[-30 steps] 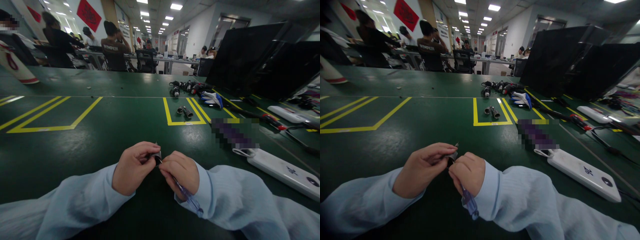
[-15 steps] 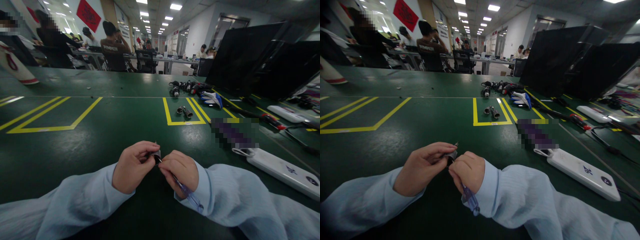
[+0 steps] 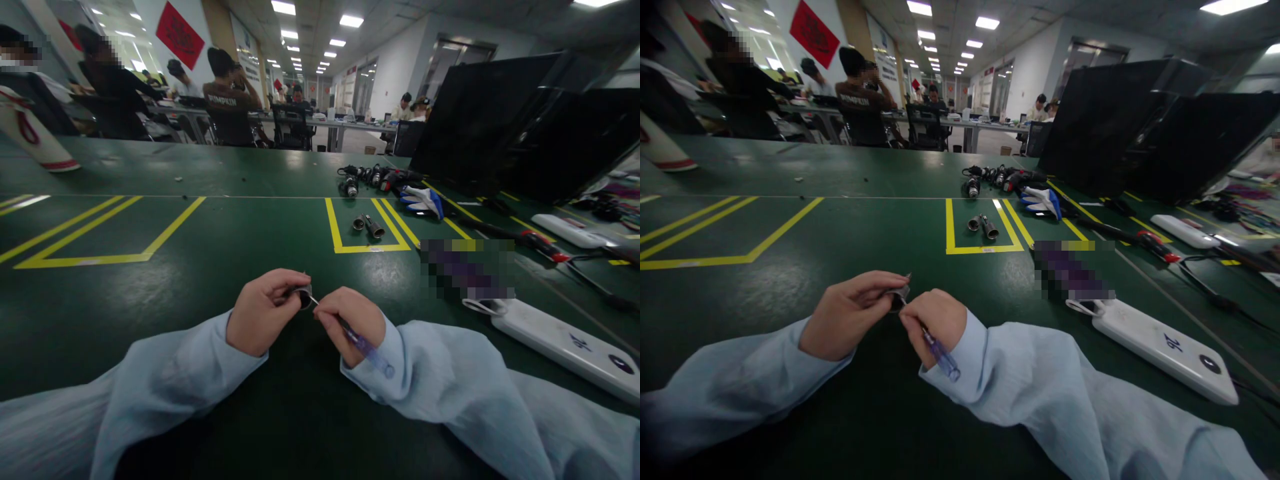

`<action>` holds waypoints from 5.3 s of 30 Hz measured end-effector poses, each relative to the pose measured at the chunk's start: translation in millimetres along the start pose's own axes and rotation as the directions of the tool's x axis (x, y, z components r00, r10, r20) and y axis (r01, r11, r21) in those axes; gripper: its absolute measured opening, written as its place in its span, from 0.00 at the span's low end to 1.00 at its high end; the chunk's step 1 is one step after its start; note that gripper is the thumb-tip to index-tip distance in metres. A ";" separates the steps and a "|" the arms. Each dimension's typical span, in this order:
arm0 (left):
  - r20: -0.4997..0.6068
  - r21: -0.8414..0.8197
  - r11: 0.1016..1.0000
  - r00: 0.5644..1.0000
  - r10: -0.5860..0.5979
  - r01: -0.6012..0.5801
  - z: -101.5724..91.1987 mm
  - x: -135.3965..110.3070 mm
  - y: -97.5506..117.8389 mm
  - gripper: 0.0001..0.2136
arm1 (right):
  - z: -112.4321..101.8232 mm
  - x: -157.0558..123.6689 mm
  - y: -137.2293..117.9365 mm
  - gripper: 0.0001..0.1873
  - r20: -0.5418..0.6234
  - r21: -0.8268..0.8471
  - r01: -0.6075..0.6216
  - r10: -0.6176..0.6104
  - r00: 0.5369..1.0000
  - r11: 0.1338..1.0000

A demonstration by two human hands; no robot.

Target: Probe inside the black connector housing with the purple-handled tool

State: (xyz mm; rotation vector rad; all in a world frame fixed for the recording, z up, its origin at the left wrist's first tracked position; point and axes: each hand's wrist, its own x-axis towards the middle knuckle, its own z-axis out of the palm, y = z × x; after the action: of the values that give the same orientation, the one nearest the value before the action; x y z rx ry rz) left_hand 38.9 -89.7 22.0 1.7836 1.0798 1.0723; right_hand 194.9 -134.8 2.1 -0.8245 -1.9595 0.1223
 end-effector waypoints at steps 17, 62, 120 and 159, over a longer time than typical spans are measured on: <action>-0.151 -0.094 0.994 0.986 -0.073 0.060 -50.9 74.9 -57.9 0.23 | 57.5 67.0 78.3 0.21 0.346 0.820 -0.527 0.541 0.766 0.221; 0.247 0.406 0.718 0.825 0.509 -0.565 -66.0 82.3 -71.9 0.06 | 79.0 64.2 63.9 0.10 0.323 0.821 -0.501 0.500 0.803 0.274; 0.245 0.502 0.683 0.844 0.477 -0.531 -62.1 78.3 -67.3 0.09 | 74.8 63.8 68.1 0.10 0.389 0.833 -0.528 0.506 0.770 0.163; 0.206 0.525 0.691 0.862 0.462 -0.496 -59.9 77.5 -68.9 0.10 | 70.0 62.1 56.9 0.12 0.279 0.745 -0.496 0.468 0.838 0.445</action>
State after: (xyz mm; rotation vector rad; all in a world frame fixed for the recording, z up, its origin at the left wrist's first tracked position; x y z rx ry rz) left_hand -12.6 16.3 0.7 2.6791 0.9728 1.0444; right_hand 147.5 -37.0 -11.6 -0.7151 -1.3652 1.2929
